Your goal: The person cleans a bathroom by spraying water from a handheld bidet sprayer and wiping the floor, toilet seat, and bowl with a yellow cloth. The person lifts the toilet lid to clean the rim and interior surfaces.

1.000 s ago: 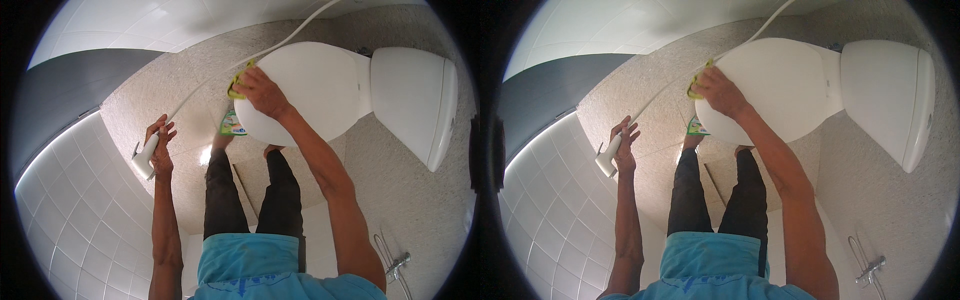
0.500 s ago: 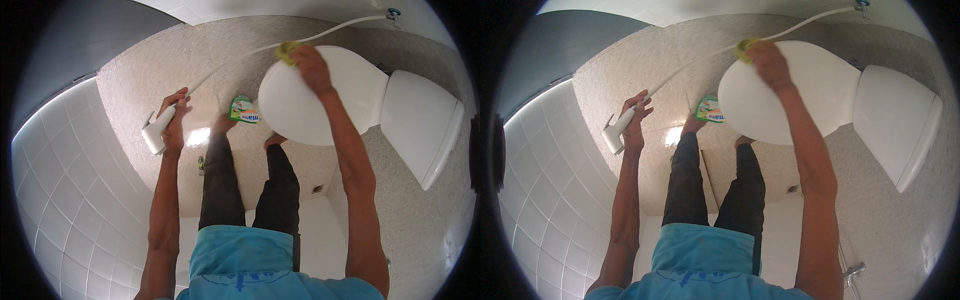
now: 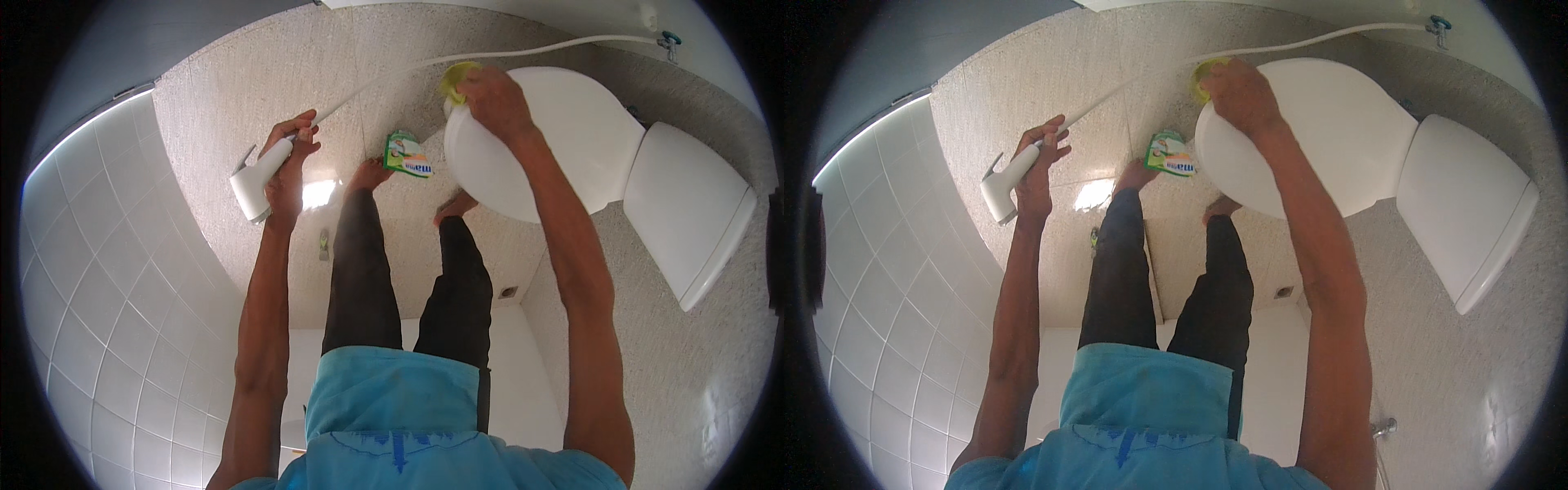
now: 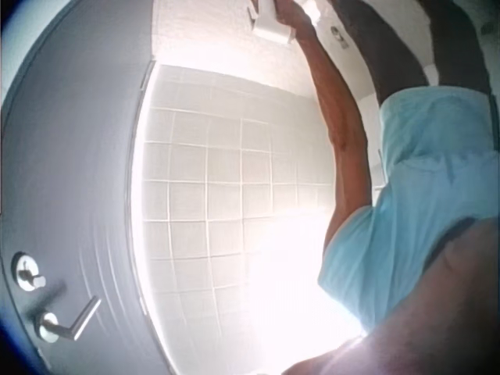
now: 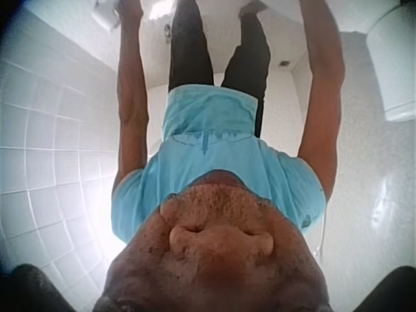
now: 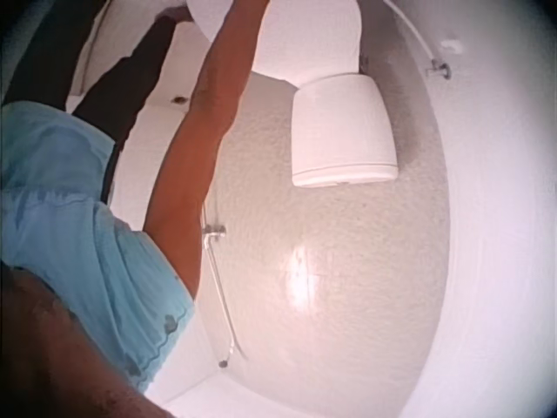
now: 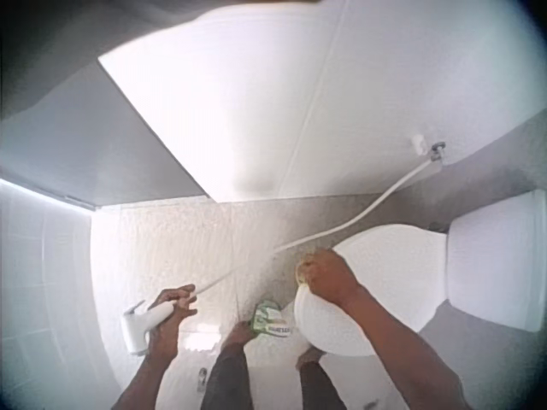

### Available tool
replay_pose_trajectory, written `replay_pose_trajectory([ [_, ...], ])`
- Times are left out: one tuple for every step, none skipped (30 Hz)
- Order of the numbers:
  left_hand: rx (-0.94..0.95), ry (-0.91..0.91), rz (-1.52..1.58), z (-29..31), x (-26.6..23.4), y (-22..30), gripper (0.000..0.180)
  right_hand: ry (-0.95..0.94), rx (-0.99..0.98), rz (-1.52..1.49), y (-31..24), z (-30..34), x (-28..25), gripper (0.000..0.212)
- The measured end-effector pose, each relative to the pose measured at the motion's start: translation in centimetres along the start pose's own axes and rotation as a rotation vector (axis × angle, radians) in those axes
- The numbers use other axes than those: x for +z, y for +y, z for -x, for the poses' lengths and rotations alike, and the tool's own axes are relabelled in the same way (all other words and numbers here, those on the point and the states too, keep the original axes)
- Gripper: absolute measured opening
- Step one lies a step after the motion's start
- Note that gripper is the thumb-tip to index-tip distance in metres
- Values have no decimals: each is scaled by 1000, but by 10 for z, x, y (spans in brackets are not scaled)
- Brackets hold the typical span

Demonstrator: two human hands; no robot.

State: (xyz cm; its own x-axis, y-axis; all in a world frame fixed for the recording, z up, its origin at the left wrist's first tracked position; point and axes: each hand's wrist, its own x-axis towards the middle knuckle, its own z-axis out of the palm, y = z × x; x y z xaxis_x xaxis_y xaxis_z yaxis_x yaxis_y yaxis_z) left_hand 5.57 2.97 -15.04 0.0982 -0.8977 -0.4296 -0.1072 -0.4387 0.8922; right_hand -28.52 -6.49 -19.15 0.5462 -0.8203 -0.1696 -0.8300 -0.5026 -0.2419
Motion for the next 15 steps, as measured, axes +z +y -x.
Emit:
replay_pose_trajectory([
  [-16,7,4,2,-3,-2,35,-44,-55,-37,-6,1,0,12],
  [-21,6,16,0,-2,-2,35,-83,-105,-61,-7,4,-3,12],
  [-26,8,19,0,-1,1,34,-63,-168,-77,-12,9,2,12],
  [-29,9,22,0,0,4,34,-43,-229,-92,-21,21,11,11],
  [-31,12,20,0,-1,6,33,-19,-294,-111,-31,27,15,11],
  [-23,3,18,1,-3,7,33,-126,-357,-124,-43,35,11,11],
  [-14,-9,16,1,-4,7,32,-164,-367,-117,-55,52,32,11],
  [0,-21,16,-1,-3,8,32,-200,-376,-104,-63,70,53,13],
  [-4,-22,20,0,-5,9,32,-251,-449,-22,-72,79,50,13],
  [-8,-23,22,0,-6,12,32,-300,-520,61,-83,93,41,14],
  [-11,-33,26,1,-7,14,32,-318,-527,65,-88,110,38,15],
  [0,-37,14,1,-7,14,31,-339,-533,70,-94,126,34,15],
  [11,-43,1,0,-8,14,30,-325,-481,-6,-90,150,38,16],
  [24,-49,-12,-2,-8,15,29,-420,-484,27,-85,175,40,16],
  [52,-49,-9,-4,-7,18,28,-515,-485,61,-79,200,43,17],
])
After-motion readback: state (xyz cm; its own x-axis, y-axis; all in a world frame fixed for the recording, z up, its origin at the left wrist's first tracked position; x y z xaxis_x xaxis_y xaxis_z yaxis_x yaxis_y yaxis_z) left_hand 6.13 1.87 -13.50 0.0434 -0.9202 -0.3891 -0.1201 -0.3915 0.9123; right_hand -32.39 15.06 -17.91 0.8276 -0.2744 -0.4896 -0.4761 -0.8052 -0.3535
